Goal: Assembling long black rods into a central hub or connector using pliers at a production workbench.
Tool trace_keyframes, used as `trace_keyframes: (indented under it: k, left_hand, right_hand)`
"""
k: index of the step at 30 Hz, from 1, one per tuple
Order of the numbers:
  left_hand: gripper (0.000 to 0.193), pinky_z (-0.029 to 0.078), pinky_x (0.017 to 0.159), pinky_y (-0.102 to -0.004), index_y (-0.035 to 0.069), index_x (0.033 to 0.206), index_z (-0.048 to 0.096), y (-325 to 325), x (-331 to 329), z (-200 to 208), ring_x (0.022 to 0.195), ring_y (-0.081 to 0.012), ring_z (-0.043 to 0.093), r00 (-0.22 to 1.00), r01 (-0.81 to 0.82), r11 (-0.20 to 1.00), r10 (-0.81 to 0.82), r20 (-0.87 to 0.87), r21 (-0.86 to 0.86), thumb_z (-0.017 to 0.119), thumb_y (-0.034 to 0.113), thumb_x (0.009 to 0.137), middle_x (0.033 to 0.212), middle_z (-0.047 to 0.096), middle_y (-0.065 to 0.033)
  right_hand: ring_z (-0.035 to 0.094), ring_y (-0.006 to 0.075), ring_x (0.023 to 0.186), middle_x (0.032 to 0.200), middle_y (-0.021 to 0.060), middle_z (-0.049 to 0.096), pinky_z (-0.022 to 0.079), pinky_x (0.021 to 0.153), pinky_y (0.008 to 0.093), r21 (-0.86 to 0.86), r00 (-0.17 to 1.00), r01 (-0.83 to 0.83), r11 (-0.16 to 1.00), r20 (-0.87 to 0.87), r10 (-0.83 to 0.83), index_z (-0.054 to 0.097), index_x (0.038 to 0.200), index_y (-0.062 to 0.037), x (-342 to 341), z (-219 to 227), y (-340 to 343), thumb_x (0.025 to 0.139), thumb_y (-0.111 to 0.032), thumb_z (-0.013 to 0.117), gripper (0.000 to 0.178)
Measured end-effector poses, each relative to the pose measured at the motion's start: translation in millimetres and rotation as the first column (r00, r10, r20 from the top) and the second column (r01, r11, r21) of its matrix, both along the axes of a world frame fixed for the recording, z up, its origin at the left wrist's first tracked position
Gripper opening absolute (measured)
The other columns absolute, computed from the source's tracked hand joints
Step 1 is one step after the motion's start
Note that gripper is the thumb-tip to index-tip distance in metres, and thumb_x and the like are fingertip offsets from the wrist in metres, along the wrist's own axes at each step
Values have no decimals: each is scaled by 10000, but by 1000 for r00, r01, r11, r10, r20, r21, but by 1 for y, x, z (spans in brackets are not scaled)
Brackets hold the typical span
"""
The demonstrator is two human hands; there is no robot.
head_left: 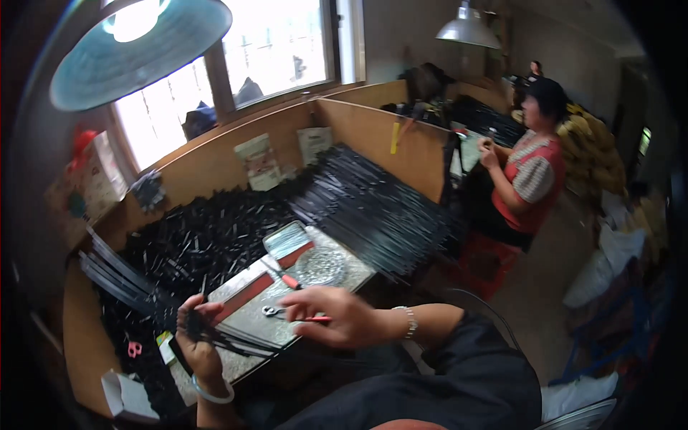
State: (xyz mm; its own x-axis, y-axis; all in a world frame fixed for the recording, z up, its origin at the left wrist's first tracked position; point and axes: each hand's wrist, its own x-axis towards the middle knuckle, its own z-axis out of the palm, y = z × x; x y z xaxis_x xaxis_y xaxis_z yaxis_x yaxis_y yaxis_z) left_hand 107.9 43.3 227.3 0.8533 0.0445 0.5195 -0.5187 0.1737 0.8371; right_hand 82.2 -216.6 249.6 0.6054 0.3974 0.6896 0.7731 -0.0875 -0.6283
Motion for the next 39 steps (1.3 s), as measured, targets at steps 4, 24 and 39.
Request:
trace_keyframes:
  k: [4, 24, 39]
  left_hand:
    - [234, 495, 859, -353, -18, 1142, 511, 2, 0, -6, 915, -229, 639, 1000, 0, 1000, 0, -2, -3, 467, 21, 915, 963, 648, -148]
    - [323, 502, 796, -303, 71, 1200, 428, 17, 9, -24, 846, -186, 604, 998, -4, 998, 0, -59, -64, 501, 19, 890, 967, 591, -98]
    - [313, 495, 825, -313, 37, 1143, 440, 9, 0, -18, 835, -184, 598, 1000, 11, 997, -13, -20, -73, 540, -40, 857, 917, 582, -97]
  right_hand:
    - [595, 160, 569, 738, 61, 635, 466, 479, 272, 84, 696, 204, 975, 689, -204, 511, 910, -54, -26, 68, -39, 920, -298, 551, 247]
    - [478, 96, 494, 602, -9, 523, 405, 497, 240, 542, 967, 224, 810, -17, -256, 575, 807, -68, 39, 85, -91, 918, -142, 546, 136]
    - [595, 138, 657, 785, 114, 606, 490, 539, 247, 315, 649, -552, 772, -419, 635, 296, 1415, -76, 23, 40, -68, 850, -90, 664, 675]
